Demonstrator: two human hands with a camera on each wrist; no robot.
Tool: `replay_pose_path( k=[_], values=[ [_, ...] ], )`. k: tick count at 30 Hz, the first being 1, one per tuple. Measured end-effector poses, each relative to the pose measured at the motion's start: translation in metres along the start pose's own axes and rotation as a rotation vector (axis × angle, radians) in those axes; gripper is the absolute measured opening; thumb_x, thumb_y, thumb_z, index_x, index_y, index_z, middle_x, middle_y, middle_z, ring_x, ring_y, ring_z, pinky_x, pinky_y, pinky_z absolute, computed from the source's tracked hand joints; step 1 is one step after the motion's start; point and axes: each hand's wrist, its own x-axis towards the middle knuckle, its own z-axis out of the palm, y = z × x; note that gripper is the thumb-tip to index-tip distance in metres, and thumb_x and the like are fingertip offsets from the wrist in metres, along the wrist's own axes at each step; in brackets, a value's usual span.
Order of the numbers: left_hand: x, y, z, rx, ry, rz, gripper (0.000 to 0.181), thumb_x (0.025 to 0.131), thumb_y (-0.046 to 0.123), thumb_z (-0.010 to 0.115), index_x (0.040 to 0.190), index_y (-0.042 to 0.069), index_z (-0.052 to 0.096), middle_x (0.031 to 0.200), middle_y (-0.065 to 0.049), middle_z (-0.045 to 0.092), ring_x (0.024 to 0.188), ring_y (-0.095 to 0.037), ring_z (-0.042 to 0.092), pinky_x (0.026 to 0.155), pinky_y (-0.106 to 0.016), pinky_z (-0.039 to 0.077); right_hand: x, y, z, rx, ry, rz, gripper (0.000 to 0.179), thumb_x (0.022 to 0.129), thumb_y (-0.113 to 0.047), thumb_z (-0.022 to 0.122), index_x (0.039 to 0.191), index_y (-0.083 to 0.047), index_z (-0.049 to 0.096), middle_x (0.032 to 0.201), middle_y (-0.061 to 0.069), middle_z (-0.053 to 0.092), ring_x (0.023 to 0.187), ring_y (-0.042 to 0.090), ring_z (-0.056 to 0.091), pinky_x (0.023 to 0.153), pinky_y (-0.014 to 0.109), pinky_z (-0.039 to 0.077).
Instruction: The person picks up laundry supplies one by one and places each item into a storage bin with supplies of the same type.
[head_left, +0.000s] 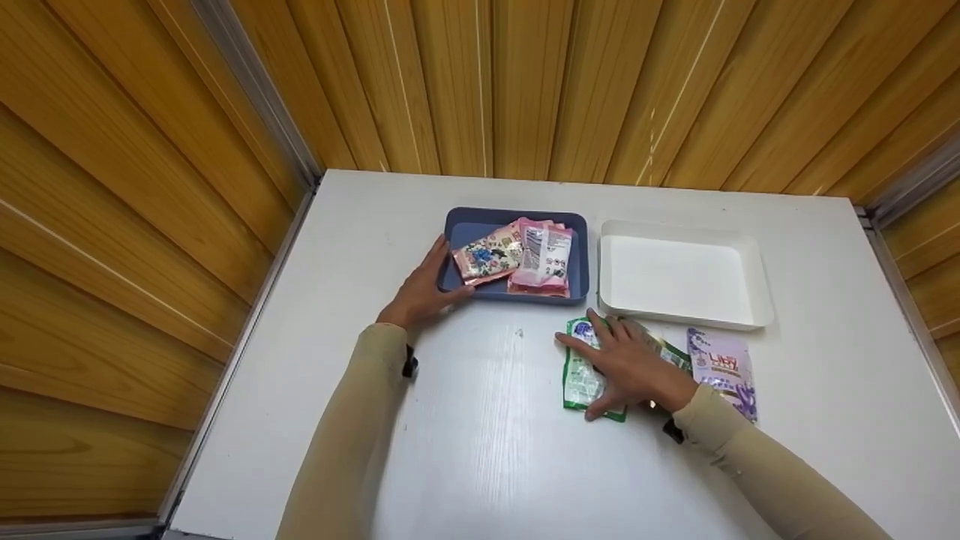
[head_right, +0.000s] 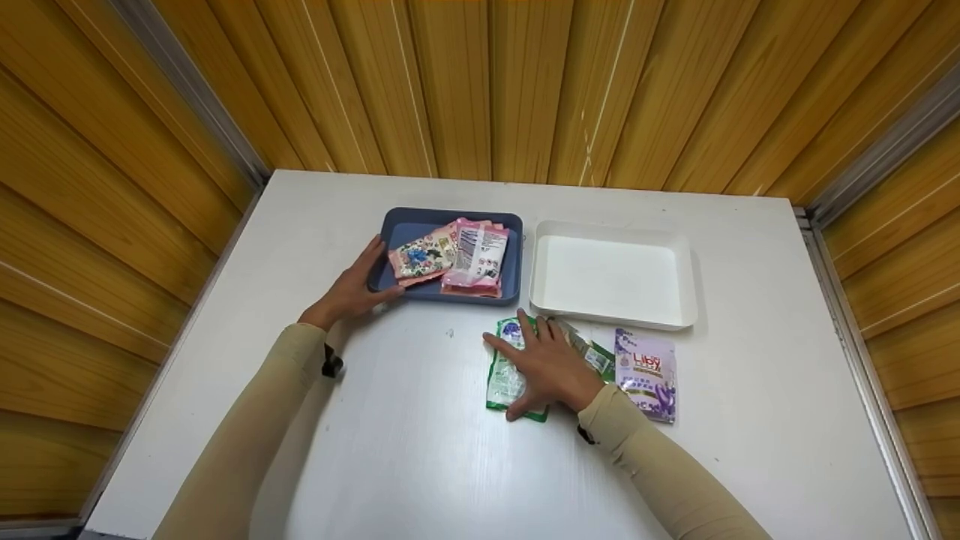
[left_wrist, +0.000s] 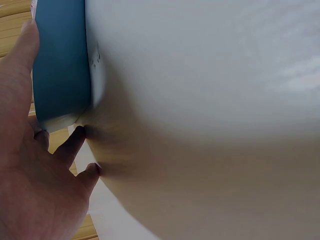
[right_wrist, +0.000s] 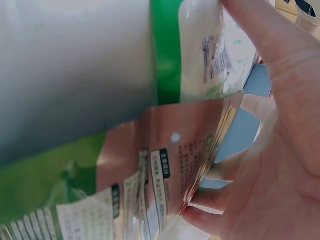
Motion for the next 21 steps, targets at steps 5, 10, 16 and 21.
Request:
replay_pose_path(
  k=[5,10,16,21],
  values=[
    [0.0004,-0.001,0.0004,-0.003,-0.003,0.001,0.109,0.089,0.059,0.073,0.167,0.019,0.009,0.173,0.011,-0.004,0.158,-0.024,0.013,0.126,-0.044,0.02,0.0005,0.0004,0.0001,0.0,0.005,0.0,0.129,0.055,-0.071,0.09,0.163,-0.035,0.029,0.166,0.032,0.012,0.146,0.062,0.018,0.114,0.077,0.015],
    [-0.0001,-0.0006,0.0001,0.0,-0.001,0.001,0.108,0.089,0.059,0.073,0.167,0.019,0.009,0.173,0.011,-0.003,0.158,-0.024,0.013,0.126,-0.045,0.02,0.0008,-0.0001,0.0,0.003,0.014,-0.021,0.126,0.056,-0.069,0.092,0.162,-0.033,0.033,0.164,0.033,0.016,0.144,0.062,0.023,0.113,0.078,0.017],
    [-0.0024,0.0011,-0.0014,0.004,0.006,0.02,0.108,0.09,0.059,0.072,0.167,0.017,0.009,0.173,0.008,-0.003,0.157,-0.025,0.013,0.126,-0.045,0.02,0.0019,-0.0014,-0.001,0.017,-0.006,-0.015,0.123,0.057,-0.067,0.092,0.161,-0.036,0.034,0.164,0.033,0.016,0.145,0.063,0.02,0.114,0.077,0.015],
    [-0.0029,0.0011,-0.0015,-0.013,0.015,0.016,0.107,0.09,0.058,0.073,0.167,0.018,0.011,0.173,0.009,-0.001,0.157,-0.027,0.016,0.125,-0.047,0.022,0.003,-0.0025,-0.0009,-0.02,0.017,-0.032,0.12,0.057,-0.068,0.092,0.159,-0.036,0.037,0.161,0.033,0.023,0.141,0.06,0.028,0.113,0.076,0.02]
  ],
)
